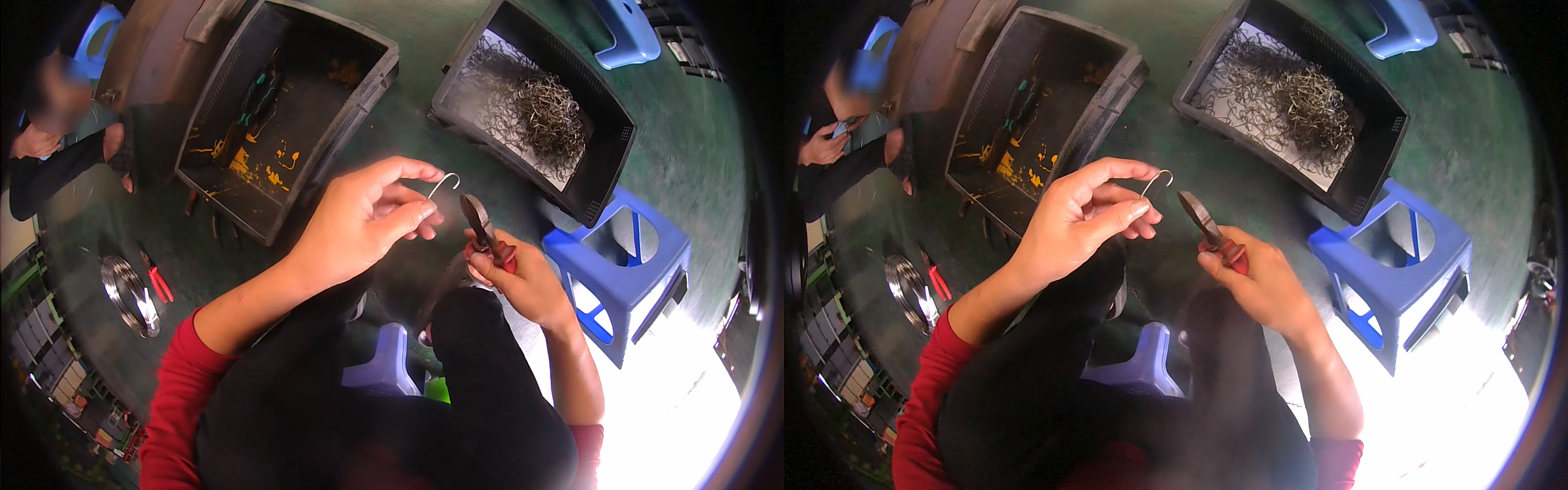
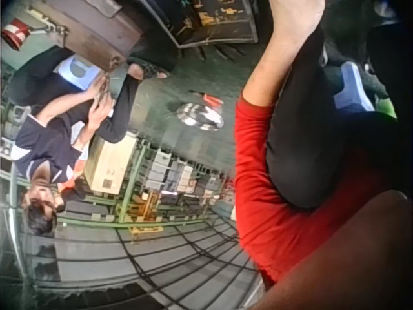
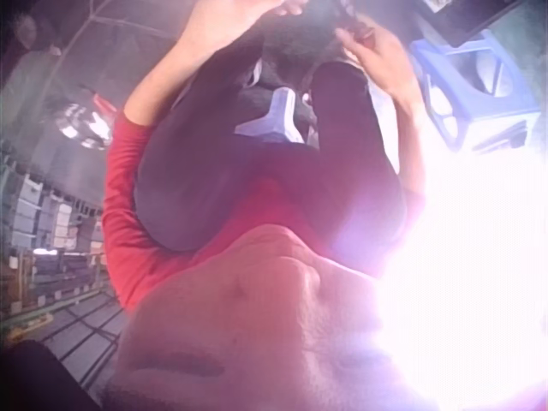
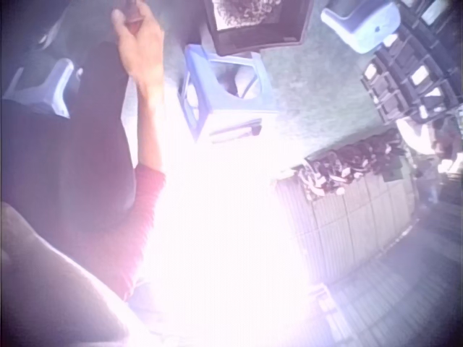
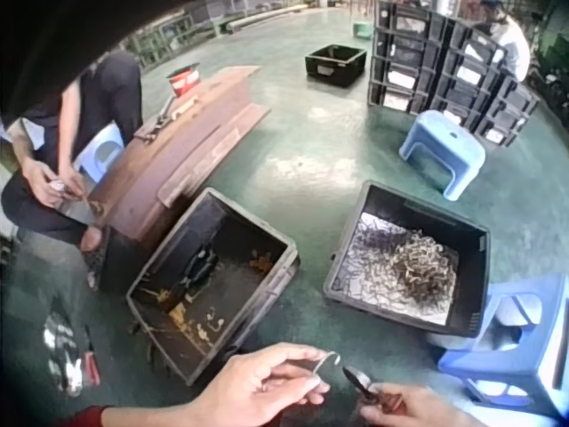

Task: The person sits on a low stool and repeatedly bends small metal wires into looped shapes using pliers. They pick wires from a nearby bin, shape them with the pliers, and place the finished pieces into a second bin. The process is continuous and repetitive.

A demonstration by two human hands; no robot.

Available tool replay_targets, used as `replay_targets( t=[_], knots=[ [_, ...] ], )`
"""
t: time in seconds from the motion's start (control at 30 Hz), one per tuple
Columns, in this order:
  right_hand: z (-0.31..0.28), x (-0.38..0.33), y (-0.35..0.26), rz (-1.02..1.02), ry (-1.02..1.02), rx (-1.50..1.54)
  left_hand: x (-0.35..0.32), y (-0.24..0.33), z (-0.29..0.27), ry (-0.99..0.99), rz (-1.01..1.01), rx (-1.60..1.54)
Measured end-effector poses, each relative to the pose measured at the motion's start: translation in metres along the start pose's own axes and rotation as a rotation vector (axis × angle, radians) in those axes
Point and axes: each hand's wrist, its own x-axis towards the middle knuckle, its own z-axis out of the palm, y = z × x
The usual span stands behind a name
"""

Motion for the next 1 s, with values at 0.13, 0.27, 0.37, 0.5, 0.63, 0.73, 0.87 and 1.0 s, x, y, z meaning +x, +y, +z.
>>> replay_targets(
  t=[0.13,0.27,0.37,0.5,0.63,0.73,0.87,1.0],
  knots=[
    [0.007,-0.011,-0.006,-0.012,-0.026,-0.008,-0.002,-0.005,0.006,0.133,0.122,0.210],
    [0.021,-0.014,-0.014,-0.097,0.107,-0.064,-0.002,-0.009,0.009,0.266,0.427,0.628],
    [0.025,-0.013,-0.018,-0.108,0.158,-0.092,-0.002,-0.009,0.007,0.300,0.559,0.898],
    [0.026,-0.013,-0.021,-0.091,0.194,-0.125,0.006,-0.010,0.006,0.353,0.870,1.060],
    [0.028,-0.011,-0.022,-0.093,0.198,-0.143,0.006,-0.010,0.007,0.367,0.917,1.217],
    [0.029,-0.011,-0.021,-0.093,0.199,-0.153,0.006,-0.009,0.007,0.351,0.961,1.252],
    [0.029,-0.011,-0.020,-0.079,0.214,-0.108,0.005,-0.004,0.010,0.309,0.906,1.147],
    [0.027,-0.012,-0.022,-0.045,0.221,-0.096,-0.005,0.002,0.010,0.239,0.142,0.390]
  ],
)
